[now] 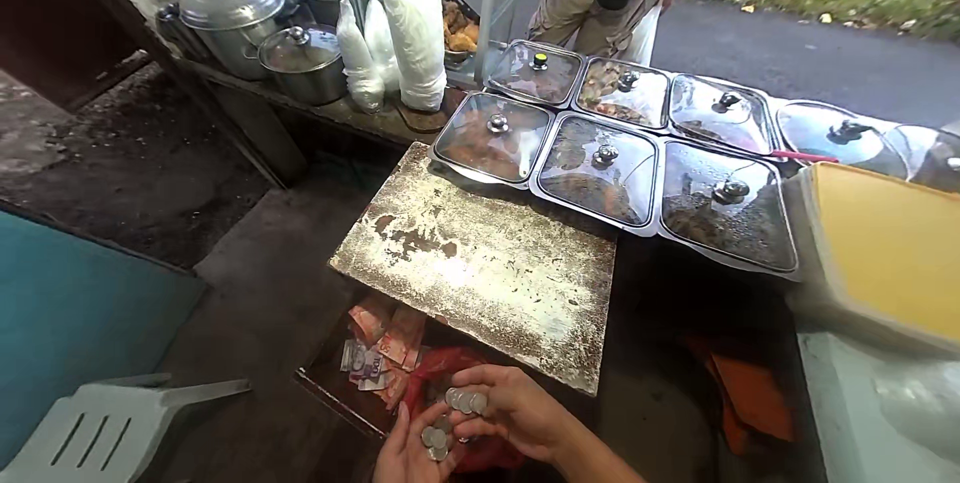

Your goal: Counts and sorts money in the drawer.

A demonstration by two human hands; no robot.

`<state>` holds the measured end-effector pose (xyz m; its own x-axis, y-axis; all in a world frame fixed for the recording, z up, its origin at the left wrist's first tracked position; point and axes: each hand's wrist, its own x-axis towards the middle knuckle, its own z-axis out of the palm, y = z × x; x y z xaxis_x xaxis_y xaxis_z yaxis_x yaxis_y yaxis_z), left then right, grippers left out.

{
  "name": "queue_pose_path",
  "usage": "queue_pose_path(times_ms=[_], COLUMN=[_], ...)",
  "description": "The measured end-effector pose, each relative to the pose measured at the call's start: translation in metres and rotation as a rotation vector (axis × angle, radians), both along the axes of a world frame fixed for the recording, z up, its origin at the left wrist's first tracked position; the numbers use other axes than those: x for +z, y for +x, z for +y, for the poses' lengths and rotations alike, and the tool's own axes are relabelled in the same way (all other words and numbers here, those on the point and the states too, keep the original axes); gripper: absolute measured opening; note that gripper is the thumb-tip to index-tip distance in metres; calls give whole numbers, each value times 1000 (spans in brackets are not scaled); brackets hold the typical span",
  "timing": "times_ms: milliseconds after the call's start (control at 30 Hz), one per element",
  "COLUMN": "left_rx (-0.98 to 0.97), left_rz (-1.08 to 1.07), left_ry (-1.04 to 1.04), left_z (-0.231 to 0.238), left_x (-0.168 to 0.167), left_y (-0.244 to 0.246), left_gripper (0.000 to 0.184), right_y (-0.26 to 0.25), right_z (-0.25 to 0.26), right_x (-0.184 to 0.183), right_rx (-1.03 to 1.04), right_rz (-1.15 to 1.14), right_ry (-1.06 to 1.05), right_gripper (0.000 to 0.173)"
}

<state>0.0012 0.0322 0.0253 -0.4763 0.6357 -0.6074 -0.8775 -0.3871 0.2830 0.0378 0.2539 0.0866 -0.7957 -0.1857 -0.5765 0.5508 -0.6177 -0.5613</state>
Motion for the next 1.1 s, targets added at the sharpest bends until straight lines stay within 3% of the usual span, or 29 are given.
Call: queue_pose_path(times_ms=[133,333,400,467,600,700,833,933,1100], left_rx=[50,59,63,64,93,131,153,131,125], left_rz=[-39,-67,-55,-79,-80,-33,17,15,5], left_ry=[80,-31,25,-64,-108,-77,-44,-70,-33], left_z=[12,26,24,22,0,-30,-70,-93,-110], left_x=[6,12,-3,-9,-28,-35,-33,-32,-37], left_y=[-7,-15,-17,-19,-27,-33,-32,-25,-8], left_gripper=[78,76,73,66,59,55,60,62,62], right_y=[-4,-15,-19,-17,-13,-16,-11,-8,-6], right_z=[-8,-32,-42,-45,-30,-16,-29,-50,-60], right_x=[14,19,18,18,11,-14,-84,-126,-145], right_rx=[115,661,789,764,536,715,916,989,1127], right_rz=[93,495,624,686,618,392,249,170,221], right_ry=[120,892,1001,1043,1118,1159,1192,1258,1398], right_gripper=[41,35,37,37,34,32,26,35,36])
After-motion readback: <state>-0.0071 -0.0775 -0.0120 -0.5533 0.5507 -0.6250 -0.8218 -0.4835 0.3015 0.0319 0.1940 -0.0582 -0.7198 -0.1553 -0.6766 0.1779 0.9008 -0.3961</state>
